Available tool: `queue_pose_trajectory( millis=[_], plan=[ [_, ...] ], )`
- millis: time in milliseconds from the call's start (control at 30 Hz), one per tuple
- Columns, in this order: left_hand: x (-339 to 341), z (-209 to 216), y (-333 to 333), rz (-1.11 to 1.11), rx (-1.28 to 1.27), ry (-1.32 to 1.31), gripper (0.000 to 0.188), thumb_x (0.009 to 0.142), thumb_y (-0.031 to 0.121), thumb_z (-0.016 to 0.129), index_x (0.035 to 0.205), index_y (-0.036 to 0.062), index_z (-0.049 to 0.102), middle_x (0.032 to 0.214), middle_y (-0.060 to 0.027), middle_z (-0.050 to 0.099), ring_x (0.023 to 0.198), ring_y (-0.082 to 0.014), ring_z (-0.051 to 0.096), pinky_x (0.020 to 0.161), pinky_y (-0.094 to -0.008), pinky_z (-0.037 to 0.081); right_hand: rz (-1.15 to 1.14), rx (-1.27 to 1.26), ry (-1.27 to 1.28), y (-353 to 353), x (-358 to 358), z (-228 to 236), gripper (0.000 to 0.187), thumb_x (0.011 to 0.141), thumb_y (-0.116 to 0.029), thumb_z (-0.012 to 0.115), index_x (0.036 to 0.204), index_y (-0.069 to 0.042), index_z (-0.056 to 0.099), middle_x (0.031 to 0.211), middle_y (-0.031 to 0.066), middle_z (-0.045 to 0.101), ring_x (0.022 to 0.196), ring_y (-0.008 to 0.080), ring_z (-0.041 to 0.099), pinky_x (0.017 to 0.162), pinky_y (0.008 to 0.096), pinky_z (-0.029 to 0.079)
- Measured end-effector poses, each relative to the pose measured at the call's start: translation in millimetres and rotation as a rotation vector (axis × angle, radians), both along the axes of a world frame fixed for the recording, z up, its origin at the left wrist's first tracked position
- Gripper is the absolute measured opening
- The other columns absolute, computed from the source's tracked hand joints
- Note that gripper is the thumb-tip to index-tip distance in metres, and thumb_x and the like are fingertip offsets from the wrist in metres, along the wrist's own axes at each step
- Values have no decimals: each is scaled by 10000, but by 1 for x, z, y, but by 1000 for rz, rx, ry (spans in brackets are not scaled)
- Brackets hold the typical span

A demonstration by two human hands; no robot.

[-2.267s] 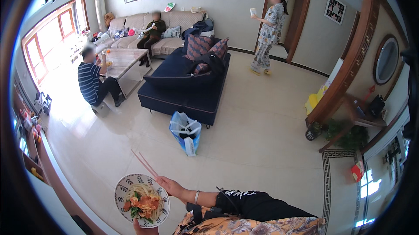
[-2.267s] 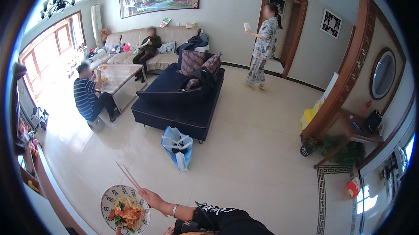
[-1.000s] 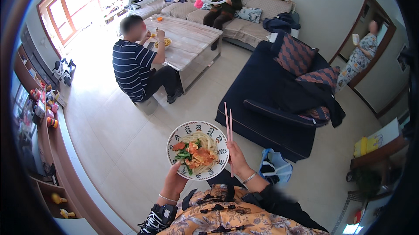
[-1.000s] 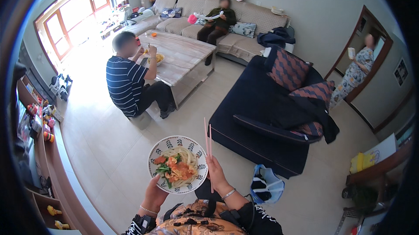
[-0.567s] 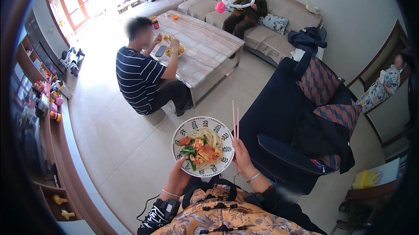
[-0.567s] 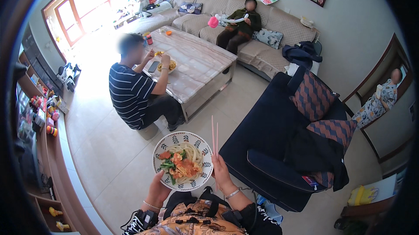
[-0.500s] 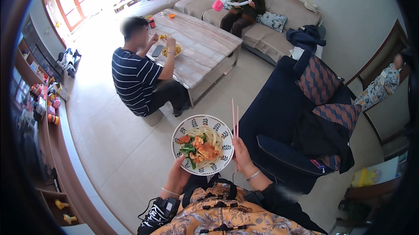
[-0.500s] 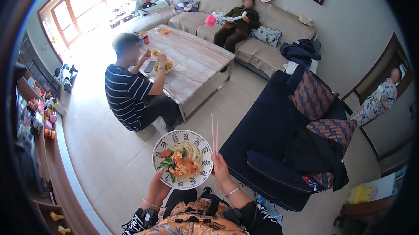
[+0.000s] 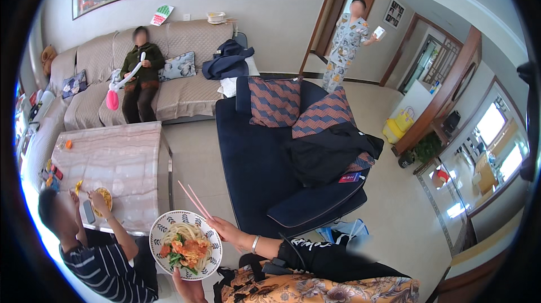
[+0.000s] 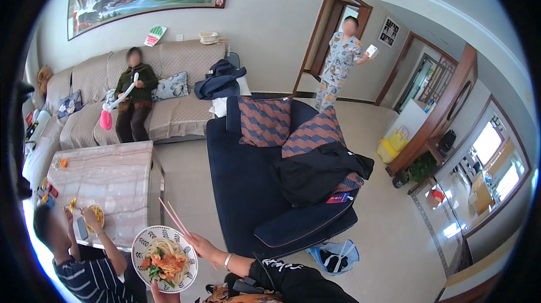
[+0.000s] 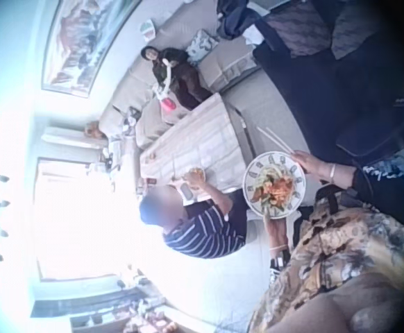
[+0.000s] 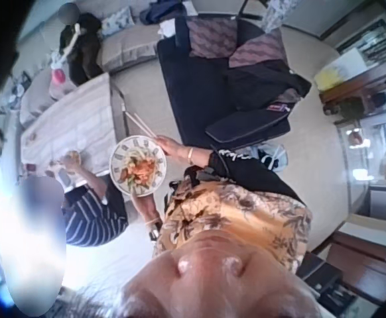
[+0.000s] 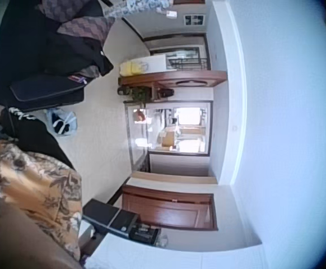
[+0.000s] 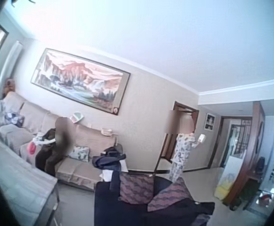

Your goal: The person assembles a noodle dish by adding seasonings, vegetables, and tomato-egg mixture to bowls of noodles, then carries the finished bowl to the living room.

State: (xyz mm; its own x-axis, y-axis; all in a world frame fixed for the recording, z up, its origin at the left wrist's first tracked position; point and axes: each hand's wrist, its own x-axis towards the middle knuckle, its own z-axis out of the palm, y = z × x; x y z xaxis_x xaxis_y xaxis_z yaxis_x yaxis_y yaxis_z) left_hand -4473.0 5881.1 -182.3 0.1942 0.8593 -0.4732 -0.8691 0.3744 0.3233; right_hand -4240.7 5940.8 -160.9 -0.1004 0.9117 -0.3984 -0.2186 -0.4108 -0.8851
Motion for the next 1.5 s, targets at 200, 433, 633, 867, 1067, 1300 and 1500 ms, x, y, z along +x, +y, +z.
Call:
queue_pose_trajectory(
  millis=[200,433,633,867,1067,1300,1500],
  plan=[
    [-17,8,68,-51,-11,51,532,883,162,528,1353,-14,351,1367,-201,406,1251,-333,392,1054,-484,317,-75,22,25,62,-13,2,417,959,-448,429,1223,-138,516,694,-102,435,565,-1,363,496,174,279],
    [-12,1,157,-104,224,17,589,877,269,541,1367,17,335,1374,-148,424,1245,-304,422,1040,-477,340,-160,75,150,161,-22,-23,396,965,-399,436,1189,-85,527,811,-40,567,676,51,517,605,222,434],
    [9,-22,219,117,143,6,544,882,225,543,1347,12,357,1347,-127,463,1223,-276,459,1041,-431,356,70,-6,160,256,-1,-54,384,962,-377,453,1191,-78,529,952,4,602,811,78,566,679,241,465],
    [18,-57,275,329,97,25,539,934,313,507,1356,21,345,1366,-129,438,1236,-270,444,1036,-424,363,220,-96,7,336,-14,-58,263,970,-369,440,995,-121,526,641,-84,446,472,-2,377,393,154,267],
    [18,-101,346,421,-37,54,534,977,389,388,1377,42,319,1391,-113,407,1248,-272,426,1039,-425,360,297,-125,-67,419,-28,-97,256,975,-361,430,1013,-126,526,642,-95,436,473,-13,352,399,153,258],
    [-7,-166,407,435,-146,113,575,968,419,402,1360,3,340,1373,-119,427,1244,-243,431,1041,-397,351,303,-227,-155,482,-61,-154,266,971,-365,440,1013,-116,524,684,-88,442,504,-20,349,407,130,251],
    [-23,-231,452,469,-183,108,584,970,420,395,1377,10,311,1393,-118,403,1263,-241,412,1056,-383,336,318,-275,-166,535,-81,-234,274,974,-364,434,998,-110,534,646,-91,424,477,-9,355,403,153,256]
  ],
)
